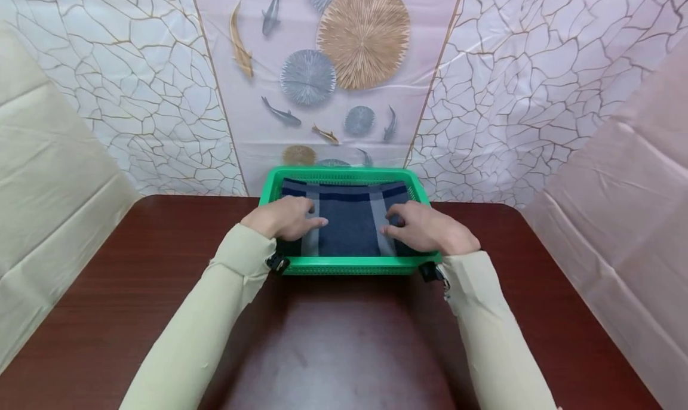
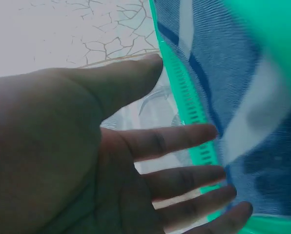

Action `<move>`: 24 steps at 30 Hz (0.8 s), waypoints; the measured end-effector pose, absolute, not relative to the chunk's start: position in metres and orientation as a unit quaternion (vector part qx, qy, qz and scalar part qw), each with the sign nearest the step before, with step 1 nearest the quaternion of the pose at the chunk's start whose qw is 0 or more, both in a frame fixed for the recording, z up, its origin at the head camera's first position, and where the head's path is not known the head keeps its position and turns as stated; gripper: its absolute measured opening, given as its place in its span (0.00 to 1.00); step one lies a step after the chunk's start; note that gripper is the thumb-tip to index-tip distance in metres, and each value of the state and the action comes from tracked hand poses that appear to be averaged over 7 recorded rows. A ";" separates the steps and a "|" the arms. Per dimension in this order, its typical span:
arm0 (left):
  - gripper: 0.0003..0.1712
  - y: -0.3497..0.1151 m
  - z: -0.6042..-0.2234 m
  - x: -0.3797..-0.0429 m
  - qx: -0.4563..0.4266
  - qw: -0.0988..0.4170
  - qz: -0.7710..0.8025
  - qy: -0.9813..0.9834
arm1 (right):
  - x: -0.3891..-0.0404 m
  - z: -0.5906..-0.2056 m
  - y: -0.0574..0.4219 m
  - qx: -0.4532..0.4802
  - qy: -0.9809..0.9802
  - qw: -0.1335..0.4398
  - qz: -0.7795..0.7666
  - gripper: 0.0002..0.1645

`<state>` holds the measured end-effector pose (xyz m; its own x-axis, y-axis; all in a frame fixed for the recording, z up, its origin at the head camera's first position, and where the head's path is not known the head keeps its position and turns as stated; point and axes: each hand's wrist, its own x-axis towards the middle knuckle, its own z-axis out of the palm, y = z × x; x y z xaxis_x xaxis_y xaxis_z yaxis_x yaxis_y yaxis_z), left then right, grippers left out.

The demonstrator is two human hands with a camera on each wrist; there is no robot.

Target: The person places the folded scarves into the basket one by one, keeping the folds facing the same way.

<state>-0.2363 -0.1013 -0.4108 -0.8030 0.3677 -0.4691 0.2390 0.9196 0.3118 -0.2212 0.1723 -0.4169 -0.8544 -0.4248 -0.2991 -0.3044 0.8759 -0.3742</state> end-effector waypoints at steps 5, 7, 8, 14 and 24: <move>0.43 -0.084 -0.403 -0.263 0.152 0.304 0.107 0.934 | -0.249 -0.407 0.156 -0.187 0.957 0.191 -0.113 0.32; 0.46 -0.079 -0.405 -0.274 0.143 0.320 0.109 0.930 | -0.263 -0.408 0.149 -0.182 0.958 0.202 -0.092 0.35; 0.47 -0.077 -0.406 -0.278 0.133 0.326 0.110 0.929 | -0.269 -0.409 0.145 -0.181 0.958 0.208 -0.083 0.36; 0.48 -0.073 -0.417 -0.296 0.079 0.337 0.115 0.931 | -0.301 -0.422 0.130 -0.144 0.954 0.259 -0.051 0.44; 0.45 -0.068 -0.418 -0.300 0.056 0.352 0.117 0.927 | -0.313 -0.443 0.132 -0.108 0.946 0.303 -0.032 0.47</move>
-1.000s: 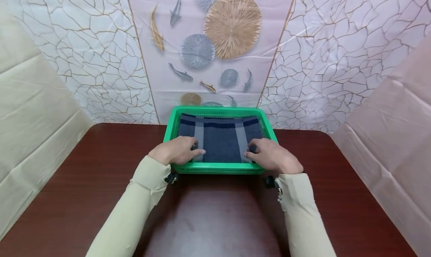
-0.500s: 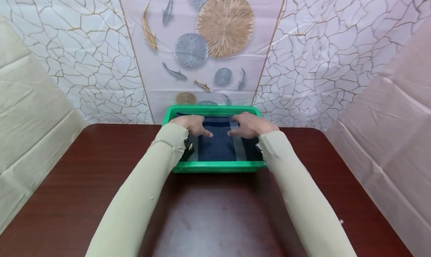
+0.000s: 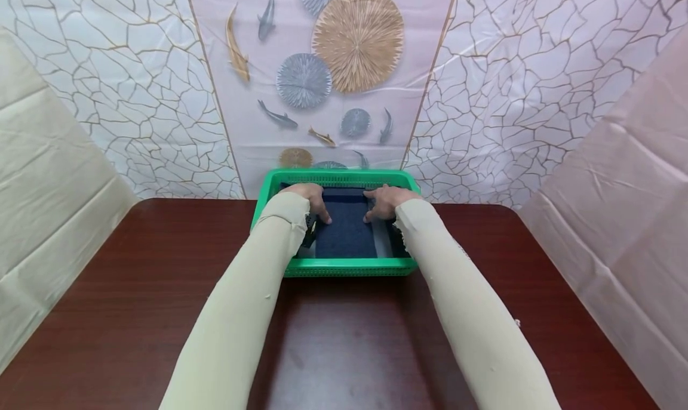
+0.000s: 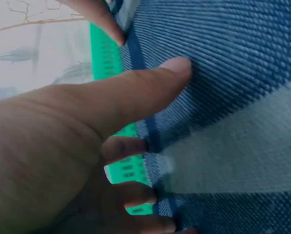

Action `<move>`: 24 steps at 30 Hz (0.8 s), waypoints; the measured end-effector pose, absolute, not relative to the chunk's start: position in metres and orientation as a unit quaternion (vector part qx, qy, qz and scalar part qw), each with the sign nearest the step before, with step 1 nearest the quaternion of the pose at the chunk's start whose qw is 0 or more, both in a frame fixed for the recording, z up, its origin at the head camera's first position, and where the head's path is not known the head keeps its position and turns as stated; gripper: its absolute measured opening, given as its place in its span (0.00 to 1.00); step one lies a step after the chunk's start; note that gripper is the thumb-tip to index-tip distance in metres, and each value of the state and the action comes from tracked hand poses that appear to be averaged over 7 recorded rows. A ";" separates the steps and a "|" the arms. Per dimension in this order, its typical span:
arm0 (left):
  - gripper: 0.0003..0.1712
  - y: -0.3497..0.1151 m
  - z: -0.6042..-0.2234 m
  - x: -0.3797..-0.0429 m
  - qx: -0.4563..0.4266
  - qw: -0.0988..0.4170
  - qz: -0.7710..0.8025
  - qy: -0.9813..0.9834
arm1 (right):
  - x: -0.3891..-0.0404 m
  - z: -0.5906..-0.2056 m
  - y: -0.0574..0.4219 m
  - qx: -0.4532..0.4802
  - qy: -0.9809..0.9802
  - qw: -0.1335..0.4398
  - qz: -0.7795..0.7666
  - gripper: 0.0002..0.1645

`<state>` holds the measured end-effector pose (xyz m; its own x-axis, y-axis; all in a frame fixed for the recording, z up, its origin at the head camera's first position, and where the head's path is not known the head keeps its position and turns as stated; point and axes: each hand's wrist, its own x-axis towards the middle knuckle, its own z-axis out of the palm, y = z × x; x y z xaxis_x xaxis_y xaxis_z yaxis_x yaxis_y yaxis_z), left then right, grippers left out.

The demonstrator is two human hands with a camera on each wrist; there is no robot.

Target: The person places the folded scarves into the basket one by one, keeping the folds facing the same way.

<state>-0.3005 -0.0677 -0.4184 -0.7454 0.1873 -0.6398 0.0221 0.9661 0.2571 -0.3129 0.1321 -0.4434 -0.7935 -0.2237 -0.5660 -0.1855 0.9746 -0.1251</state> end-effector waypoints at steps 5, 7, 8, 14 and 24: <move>0.48 -0.067 -0.418 -0.300 0.060 0.360 0.112 0.924 | -0.318 -0.449 0.138 -0.108 0.942 0.317 -0.035 0.54; 0.48 -0.066 -0.418 -0.299 0.062 0.363 0.107 0.924 | -0.320 -0.450 0.139 -0.107 0.938 0.326 -0.042 0.57; 0.48 -0.066 -0.418 -0.299 0.063 0.364 0.105 0.923 | -0.320 -0.450 0.139 -0.107 0.937 0.330 -0.045 0.58; 0.49 -0.068 -0.418 -0.295 0.035 0.362 0.140 0.921 | -0.321 -0.452 0.140 -0.093 0.933 0.344 -0.042 0.59; 0.48 -0.058 -0.420 -0.294 0.069 0.336 0.112 0.933 | -0.307 -0.440 0.127 -0.129 0.934 0.329 -0.050 0.59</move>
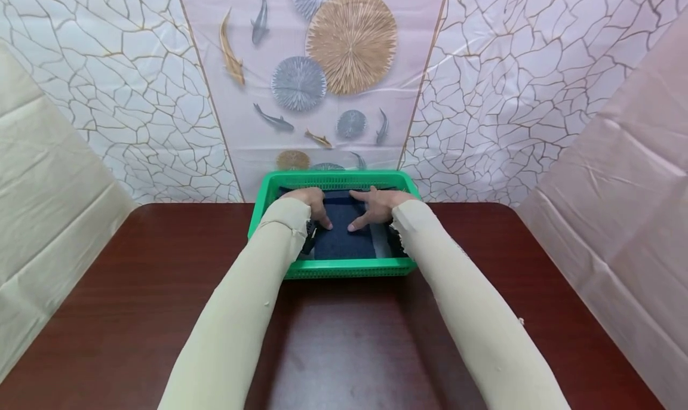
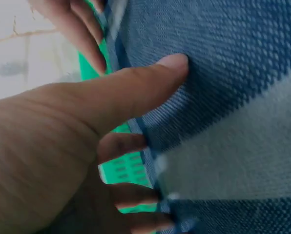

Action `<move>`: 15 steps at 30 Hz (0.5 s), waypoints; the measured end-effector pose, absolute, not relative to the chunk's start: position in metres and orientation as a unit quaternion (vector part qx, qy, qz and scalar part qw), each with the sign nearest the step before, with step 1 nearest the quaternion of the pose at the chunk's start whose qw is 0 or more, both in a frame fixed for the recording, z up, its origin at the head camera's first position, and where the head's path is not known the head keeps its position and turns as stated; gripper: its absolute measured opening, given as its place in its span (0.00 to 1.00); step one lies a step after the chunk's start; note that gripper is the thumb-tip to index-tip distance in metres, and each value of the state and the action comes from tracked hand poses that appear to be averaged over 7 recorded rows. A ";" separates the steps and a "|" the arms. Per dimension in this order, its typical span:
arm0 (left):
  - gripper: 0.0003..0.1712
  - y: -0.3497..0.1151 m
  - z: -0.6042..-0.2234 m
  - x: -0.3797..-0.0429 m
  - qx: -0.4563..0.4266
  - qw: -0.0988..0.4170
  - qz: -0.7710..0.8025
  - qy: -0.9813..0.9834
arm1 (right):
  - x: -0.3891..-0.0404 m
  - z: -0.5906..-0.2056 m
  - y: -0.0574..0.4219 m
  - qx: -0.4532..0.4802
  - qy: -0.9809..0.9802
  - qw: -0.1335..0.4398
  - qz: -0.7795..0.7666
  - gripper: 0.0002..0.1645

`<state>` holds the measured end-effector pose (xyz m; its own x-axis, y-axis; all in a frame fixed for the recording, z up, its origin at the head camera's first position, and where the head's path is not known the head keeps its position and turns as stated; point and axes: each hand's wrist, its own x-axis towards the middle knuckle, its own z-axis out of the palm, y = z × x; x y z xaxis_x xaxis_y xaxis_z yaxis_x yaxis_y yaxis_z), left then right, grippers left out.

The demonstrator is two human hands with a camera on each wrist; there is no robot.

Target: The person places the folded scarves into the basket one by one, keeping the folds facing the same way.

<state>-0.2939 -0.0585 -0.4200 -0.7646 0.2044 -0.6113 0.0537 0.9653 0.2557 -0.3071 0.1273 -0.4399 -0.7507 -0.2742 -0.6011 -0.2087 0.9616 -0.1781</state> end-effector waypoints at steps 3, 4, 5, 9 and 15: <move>0.53 -0.051 -0.420 -0.293 0.097 0.333 0.101 0.933 | -0.300 -0.433 0.117 -0.147 0.936 0.316 -0.048 0.59; 0.54 -0.048 -0.420 -0.292 0.102 0.335 0.098 0.932 | -0.298 -0.432 0.114 -0.153 0.936 0.313 -0.050 0.60; 0.55 -0.046 -0.421 -0.292 0.106 0.339 0.093 0.930 | -0.297 -0.432 0.110 -0.157 0.935 0.314 -0.048 0.61; 0.58 -0.043 -0.423 -0.290 0.095 0.364 0.080 0.923 | -0.295 -0.436 0.098 -0.153 0.931 0.330 -0.039 0.66; 0.58 -0.046 -0.428 -0.289 0.085 0.363 0.088 0.924 | -0.304 -0.449 0.094 -0.123 0.931 0.343 -0.025 0.70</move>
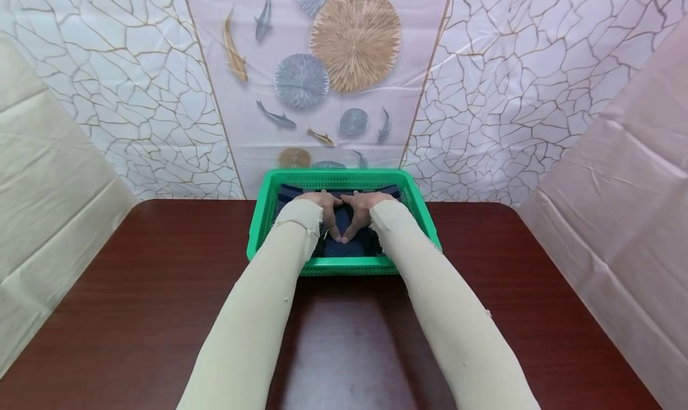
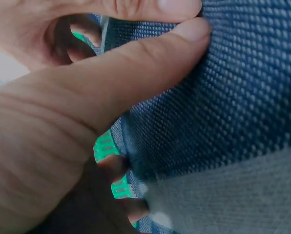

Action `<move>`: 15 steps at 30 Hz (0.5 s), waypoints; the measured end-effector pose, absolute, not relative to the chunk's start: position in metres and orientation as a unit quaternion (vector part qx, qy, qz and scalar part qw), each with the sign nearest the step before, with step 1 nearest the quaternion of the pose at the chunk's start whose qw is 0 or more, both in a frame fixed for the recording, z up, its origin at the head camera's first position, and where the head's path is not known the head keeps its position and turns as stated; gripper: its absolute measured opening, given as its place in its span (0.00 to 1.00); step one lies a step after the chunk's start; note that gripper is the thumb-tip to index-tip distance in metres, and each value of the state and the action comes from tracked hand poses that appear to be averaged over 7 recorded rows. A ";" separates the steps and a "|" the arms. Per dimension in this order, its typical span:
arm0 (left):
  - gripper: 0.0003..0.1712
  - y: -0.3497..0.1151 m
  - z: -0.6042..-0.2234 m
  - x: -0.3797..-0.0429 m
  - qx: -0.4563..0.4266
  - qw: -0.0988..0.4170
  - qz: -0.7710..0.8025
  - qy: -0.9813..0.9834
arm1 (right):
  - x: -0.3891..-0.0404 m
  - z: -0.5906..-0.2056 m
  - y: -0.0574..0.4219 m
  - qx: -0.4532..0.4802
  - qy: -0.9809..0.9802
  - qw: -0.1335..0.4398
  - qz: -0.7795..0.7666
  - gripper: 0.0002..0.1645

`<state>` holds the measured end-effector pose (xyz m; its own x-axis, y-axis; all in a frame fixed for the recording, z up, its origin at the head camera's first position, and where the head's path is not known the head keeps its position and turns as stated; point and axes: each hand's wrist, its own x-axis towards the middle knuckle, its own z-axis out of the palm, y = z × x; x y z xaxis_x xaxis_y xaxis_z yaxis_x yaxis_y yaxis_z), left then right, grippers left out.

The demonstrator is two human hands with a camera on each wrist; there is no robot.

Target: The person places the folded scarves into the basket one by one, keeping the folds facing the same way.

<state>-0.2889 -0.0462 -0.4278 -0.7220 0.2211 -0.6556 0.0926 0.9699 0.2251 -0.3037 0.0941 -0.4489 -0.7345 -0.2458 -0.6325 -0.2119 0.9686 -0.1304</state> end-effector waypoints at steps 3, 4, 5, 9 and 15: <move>0.57 -0.049 -0.430 -0.288 0.094 0.357 0.094 0.925 | -0.304 -0.449 0.095 -0.120 0.929 0.350 -0.025 0.69; 0.57 -0.051 -0.430 -0.287 0.097 0.356 0.092 0.925 | -0.303 -0.448 0.096 -0.120 0.928 0.353 -0.023 0.68; 0.56 -0.053 -0.428 -0.286 0.099 0.356 0.087 0.925 | -0.302 -0.447 0.096 -0.122 0.926 0.356 -0.021 0.67; 0.54 -0.065 -0.418 -0.281 0.098 0.353 0.046 0.929 | -0.293 -0.435 0.100 -0.138 0.925 0.354 0.005 0.63; 0.50 -0.089 -0.399 -0.274 0.091 0.321 0.004 0.943 | -0.279 -0.417 0.127 -0.148 0.933 0.327 0.022 0.59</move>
